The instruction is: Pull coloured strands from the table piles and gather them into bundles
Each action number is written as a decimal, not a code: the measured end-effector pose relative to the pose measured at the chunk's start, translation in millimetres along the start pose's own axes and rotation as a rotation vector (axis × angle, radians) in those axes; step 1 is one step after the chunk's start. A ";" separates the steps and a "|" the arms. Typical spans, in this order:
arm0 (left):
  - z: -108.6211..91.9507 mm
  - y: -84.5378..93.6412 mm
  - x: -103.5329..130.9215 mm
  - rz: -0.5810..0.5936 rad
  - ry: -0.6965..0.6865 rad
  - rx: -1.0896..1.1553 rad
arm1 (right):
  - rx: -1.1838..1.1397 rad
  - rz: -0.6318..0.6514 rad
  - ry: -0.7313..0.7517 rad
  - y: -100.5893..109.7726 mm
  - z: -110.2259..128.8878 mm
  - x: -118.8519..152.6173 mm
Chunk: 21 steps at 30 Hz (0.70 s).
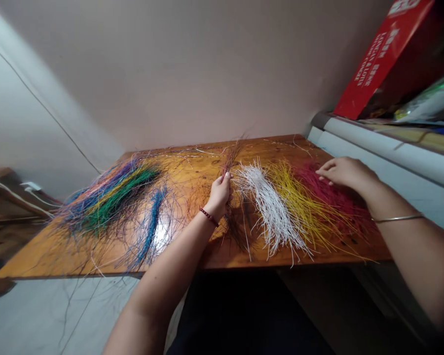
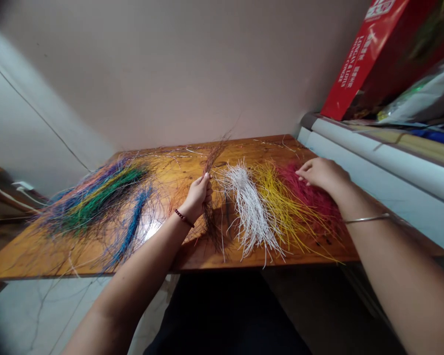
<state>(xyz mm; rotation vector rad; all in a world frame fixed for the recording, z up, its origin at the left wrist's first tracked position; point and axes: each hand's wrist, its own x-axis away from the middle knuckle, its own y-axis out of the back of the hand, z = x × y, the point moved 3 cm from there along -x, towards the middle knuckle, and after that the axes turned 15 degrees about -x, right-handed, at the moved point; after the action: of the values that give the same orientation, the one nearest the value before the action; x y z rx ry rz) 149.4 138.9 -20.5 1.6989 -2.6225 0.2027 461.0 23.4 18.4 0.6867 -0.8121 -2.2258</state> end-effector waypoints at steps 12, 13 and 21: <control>0.3 -6.8 6.2 0.166 -0.040 -0.028 | -0.506 0.384 0.171 -56.4 95.5 48.2; 0.0 -7.6 6.9 0.175 -0.043 -0.041 | -0.597 0.461 0.164 -70.3 105.0 54.7; 5.1 -11.7 5.3 0.164 -0.092 -0.208 | -1.093 0.409 0.045 -122.5 106.3 64.3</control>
<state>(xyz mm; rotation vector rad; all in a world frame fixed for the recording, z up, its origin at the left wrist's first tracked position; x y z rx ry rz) 158.2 128.8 -23.9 1.4640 -2.7359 -0.1459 301.1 86.4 -12.1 0.0148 0.3182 -1.8703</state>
